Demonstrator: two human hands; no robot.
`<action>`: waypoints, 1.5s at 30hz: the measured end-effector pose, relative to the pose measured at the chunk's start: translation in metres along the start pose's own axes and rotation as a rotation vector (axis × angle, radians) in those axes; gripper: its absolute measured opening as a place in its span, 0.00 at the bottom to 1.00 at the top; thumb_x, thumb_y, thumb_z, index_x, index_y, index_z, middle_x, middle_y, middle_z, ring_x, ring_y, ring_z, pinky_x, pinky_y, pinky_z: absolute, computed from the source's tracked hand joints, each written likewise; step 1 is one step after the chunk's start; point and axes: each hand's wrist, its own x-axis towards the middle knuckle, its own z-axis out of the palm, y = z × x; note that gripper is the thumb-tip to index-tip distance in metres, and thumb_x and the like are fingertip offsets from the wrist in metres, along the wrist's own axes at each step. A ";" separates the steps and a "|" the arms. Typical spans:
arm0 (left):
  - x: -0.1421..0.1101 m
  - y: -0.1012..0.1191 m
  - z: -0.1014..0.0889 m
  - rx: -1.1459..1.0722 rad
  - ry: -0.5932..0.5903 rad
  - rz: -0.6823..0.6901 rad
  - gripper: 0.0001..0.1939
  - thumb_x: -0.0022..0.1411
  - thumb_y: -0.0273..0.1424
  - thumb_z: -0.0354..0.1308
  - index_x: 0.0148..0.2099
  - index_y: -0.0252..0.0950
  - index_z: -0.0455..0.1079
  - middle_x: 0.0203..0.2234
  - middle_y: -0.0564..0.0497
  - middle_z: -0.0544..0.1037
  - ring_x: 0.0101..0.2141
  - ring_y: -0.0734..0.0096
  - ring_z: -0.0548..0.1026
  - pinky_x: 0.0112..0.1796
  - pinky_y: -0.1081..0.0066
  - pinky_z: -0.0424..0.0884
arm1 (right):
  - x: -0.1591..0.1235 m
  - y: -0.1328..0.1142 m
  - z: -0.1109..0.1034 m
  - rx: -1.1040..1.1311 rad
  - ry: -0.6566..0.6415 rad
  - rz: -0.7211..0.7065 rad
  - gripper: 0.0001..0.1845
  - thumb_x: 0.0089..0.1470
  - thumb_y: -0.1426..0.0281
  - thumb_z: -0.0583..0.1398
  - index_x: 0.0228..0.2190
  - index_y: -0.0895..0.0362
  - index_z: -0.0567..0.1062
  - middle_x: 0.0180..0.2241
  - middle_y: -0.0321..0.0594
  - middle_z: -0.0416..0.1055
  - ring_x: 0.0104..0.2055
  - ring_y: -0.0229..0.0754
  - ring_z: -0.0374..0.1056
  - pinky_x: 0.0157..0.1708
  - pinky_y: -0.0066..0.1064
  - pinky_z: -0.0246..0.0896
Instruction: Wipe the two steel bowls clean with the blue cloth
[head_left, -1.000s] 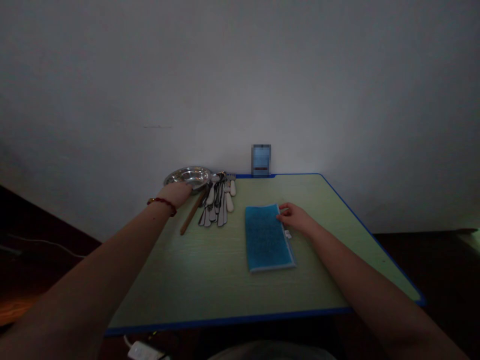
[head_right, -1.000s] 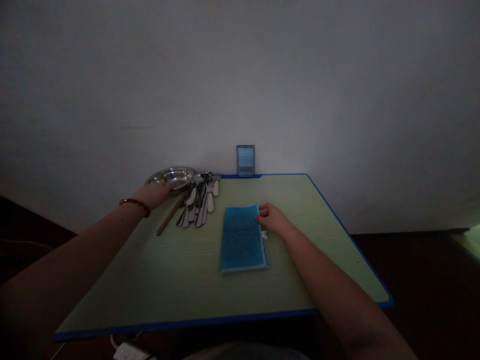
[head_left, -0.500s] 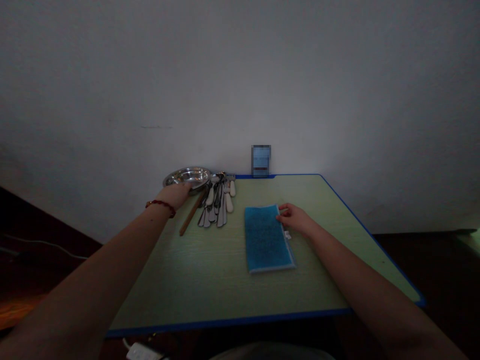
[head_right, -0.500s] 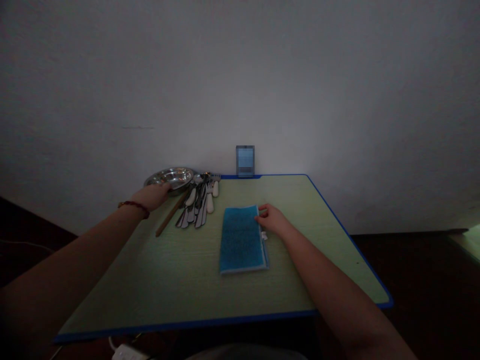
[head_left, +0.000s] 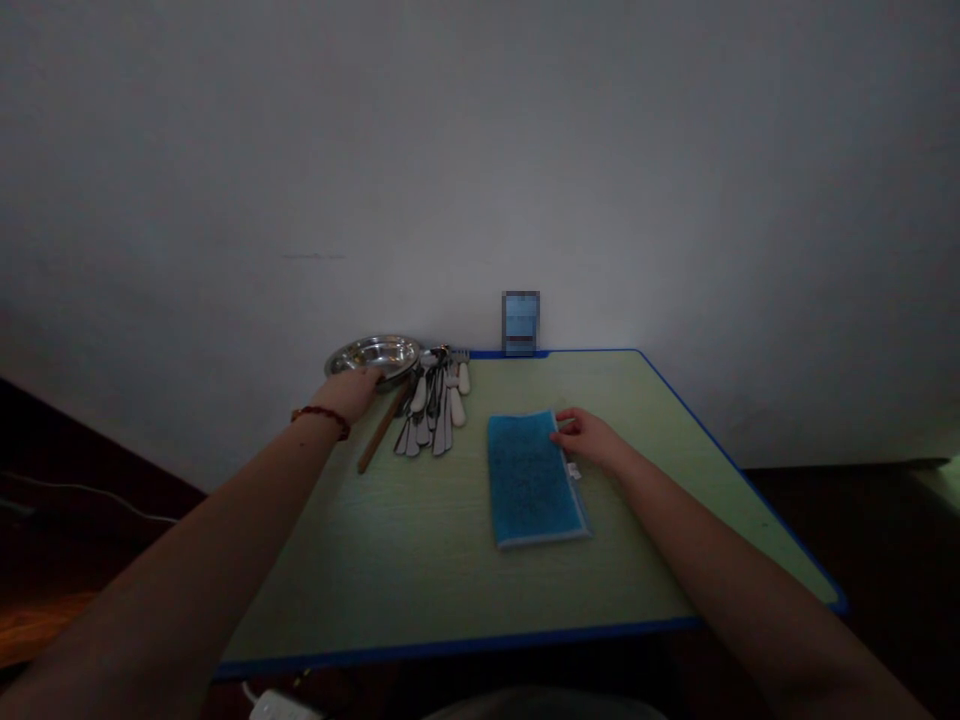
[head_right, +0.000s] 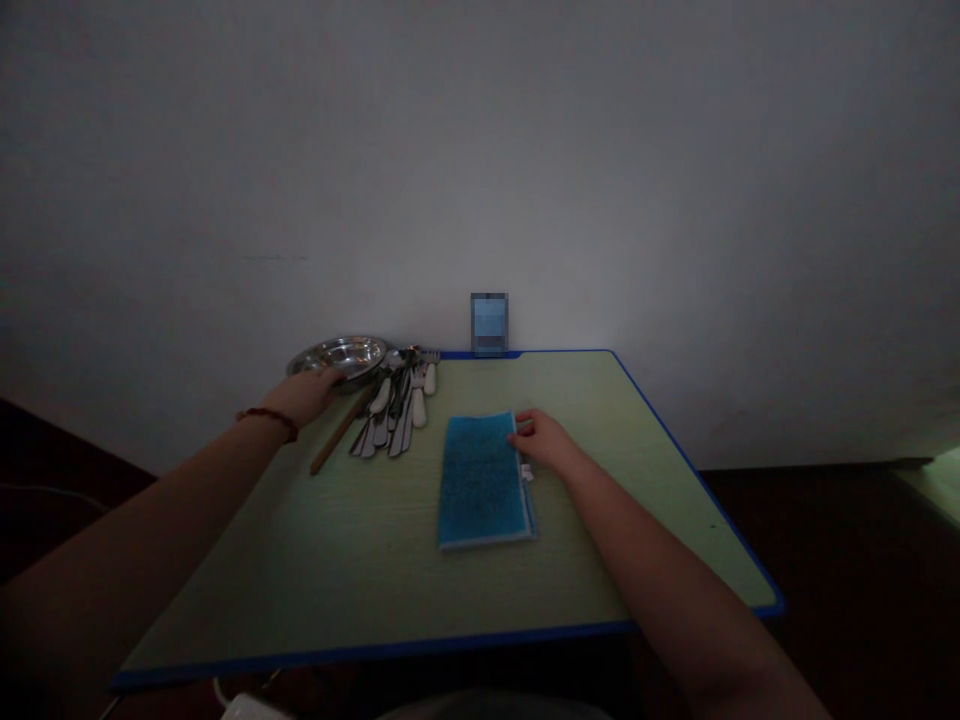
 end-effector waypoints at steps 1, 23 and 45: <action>0.000 0.000 0.000 -0.002 0.007 0.002 0.21 0.58 0.24 0.42 0.52 0.32 0.65 0.46 0.38 0.74 0.44 0.57 0.74 0.42 0.63 0.68 | -0.001 -0.001 0.000 -0.002 0.004 -0.002 0.13 0.46 0.76 0.62 0.37 0.59 0.68 0.24 0.34 0.71 0.25 0.36 0.69 0.25 0.24 0.61; 0.001 -0.002 -0.002 -0.002 0.058 -0.026 0.21 0.61 0.27 0.40 0.50 0.33 0.69 0.43 0.39 0.76 0.44 0.58 0.74 0.43 0.66 0.67 | 0.002 0.003 0.001 0.007 0.013 -0.010 0.13 0.45 0.76 0.63 0.35 0.58 0.68 0.22 0.31 0.69 0.24 0.34 0.68 0.24 0.23 0.60; -0.008 -0.003 0.001 -0.041 0.197 -0.052 0.20 0.62 0.32 0.40 0.49 0.35 0.70 0.42 0.42 0.77 0.43 0.58 0.74 0.43 0.66 0.67 | 0.003 -0.003 0.001 -0.061 0.100 -0.045 0.13 0.46 0.72 0.62 0.37 0.59 0.70 0.27 0.37 0.71 0.29 0.36 0.68 0.30 0.25 0.61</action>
